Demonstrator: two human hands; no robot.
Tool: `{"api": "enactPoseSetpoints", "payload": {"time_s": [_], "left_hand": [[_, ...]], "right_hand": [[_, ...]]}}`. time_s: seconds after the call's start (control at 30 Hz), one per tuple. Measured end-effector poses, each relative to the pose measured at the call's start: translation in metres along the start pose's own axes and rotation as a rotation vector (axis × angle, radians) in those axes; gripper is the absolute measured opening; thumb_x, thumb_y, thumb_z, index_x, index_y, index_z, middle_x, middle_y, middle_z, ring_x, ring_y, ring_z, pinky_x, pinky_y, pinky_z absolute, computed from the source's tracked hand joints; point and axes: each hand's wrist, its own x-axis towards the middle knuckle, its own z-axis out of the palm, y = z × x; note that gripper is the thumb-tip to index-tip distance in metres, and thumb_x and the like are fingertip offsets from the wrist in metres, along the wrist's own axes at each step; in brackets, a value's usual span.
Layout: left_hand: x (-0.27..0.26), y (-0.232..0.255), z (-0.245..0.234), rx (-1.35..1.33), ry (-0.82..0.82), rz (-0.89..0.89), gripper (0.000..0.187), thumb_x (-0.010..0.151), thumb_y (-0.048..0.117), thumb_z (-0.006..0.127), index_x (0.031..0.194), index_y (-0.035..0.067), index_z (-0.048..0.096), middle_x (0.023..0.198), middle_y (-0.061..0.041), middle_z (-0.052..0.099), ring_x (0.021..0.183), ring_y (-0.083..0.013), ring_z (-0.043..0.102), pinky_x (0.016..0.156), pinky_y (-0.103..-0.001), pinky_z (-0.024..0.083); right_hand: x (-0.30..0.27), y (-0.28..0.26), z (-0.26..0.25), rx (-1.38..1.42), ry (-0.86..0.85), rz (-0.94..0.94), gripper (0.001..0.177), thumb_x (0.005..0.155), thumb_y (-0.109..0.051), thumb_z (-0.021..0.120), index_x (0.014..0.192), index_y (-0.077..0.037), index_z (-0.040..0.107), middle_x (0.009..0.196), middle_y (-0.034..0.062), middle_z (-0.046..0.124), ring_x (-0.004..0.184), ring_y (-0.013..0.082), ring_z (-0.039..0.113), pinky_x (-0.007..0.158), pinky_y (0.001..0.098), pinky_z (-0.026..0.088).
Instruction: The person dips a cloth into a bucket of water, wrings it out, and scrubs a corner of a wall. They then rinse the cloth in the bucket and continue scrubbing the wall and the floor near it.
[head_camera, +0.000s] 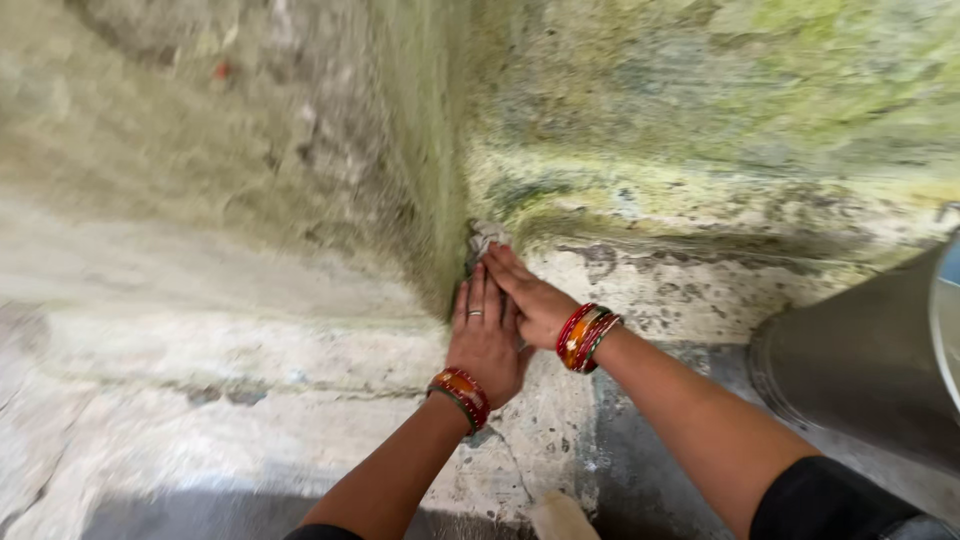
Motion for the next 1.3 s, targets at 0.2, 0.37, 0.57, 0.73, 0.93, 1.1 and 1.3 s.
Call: {"api": "enactPoseSetpoints", "payload": {"time_s": [0.2, 0.37, 0.57, 0.73, 0.93, 1.1, 1.3], "left_hand": [[0.082, -0.022, 0.026, 0.1, 0.412, -0.054, 0.071, 0.096, 0.021, 0.044, 0.161, 0.004, 0.019, 0.169, -0.021, 0.006, 0.154, -0.0356, -0.003, 0.123, -0.05, 0.007], [0.223, -0.029, 0.034, -0.995, 0.506, -0.155, 0.061, 0.105, 0.028, 0.041, 0.162, 0.013, 0.026, 0.17, -0.014, 0.021, 0.155, -0.0327, 0.021, 0.126, -0.046, 0.024], [0.163, -0.022, 0.012, -1.156, 0.358, -0.38, 0.058, 0.109, 0.035, 0.045, 0.16, 0.019, 0.025, 0.17, -0.012, 0.02, 0.155, -0.0309, 0.026, 0.12, -0.047, 0.033], [0.038, -0.011, 0.028, -0.32, 0.257, -0.132, 0.074, 0.095, 0.008, 0.04, 0.162, 0.01, 0.009, 0.169, -0.017, 0.0, 0.156, -0.0346, 0.004, 0.123, -0.052, 0.016], [-0.005, -0.006, 0.057, -0.086, 0.271, -0.029, 0.071, 0.098, 0.018, 0.043, 0.16, 0.0, 0.015, 0.169, -0.023, 0.001, 0.157, -0.0342, -0.002, 0.125, -0.053, 0.006], [0.046, -0.012, 0.05, -0.184, 0.463, -0.063, 0.074, 0.098, 0.026, 0.043, 0.159, 0.003, 0.008, 0.166, -0.023, -0.003, 0.155, -0.0338, -0.005, 0.124, -0.053, 0.0], [0.193, -0.046, 0.001, -0.124, 0.307, -0.149, 0.075, 0.101, 0.03, 0.043, 0.161, 0.007, 0.004, 0.168, -0.018, -0.007, 0.157, -0.0314, -0.006, 0.127, -0.049, -0.004]], "right_hand": [[0.014, -0.005, -0.039, 0.192, 0.108, 0.138, 0.103, 0.074, 0.018, 0.045, 0.162, -0.01, 0.0, 0.17, 0.0149, -0.003, 0.157, 0.0245, 0.0, 0.127, 0.0346, 0.007], [0.043, 0.006, -0.073, 0.189, 0.148, 0.219, 0.101, 0.075, 0.016, 0.045, 0.161, -0.008, -0.003, 0.171, 0.0136, -0.002, 0.158, 0.0232, 0.003, 0.126, 0.0326, 0.012], [0.027, 0.008, -0.031, 0.122, 0.157, 0.209, 0.098, 0.081, 0.014, 0.05, 0.162, -0.007, -0.003, 0.172, 0.0148, -0.007, 0.16, 0.0252, 0.0, 0.128, 0.035, 0.007], [-0.036, -0.032, 0.031, 0.256, 0.091, 0.194, 0.122, 0.071, 0.016, 0.064, 0.161, -0.017, -0.013, 0.17, 0.012, -0.013, 0.158, 0.0303, 0.004, 0.127, 0.0395, 0.014], [-0.085, -0.055, 0.062, 0.248, 0.008, 0.147, 0.116, 0.069, 0.017, 0.051, 0.16, -0.018, -0.011, 0.171, 0.0106, -0.015, 0.158, 0.0344, 0.009, 0.101, 0.0339, 0.055], [-0.044, -0.024, 0.048, 0.1, 0.251, -0.065, 0.109, 0.078, 0.016, 0.046, 0.163, -0.019, -0.012, 0.172, 0.0152, -0.015, 0.159, 0.0391, 0.004, 0.118, 0.0464, 0.033], [0.055, 0.029, -0.07, 0.031, 0.168, 0.233, 0.113, 0.074, 0.001, 0.061, 0.159, -0.015, -0.013, 0.171, 0.0039, -0.021, 0.156, 0.032, 0.013, 0.1, 0.0374, 0.06]]}}
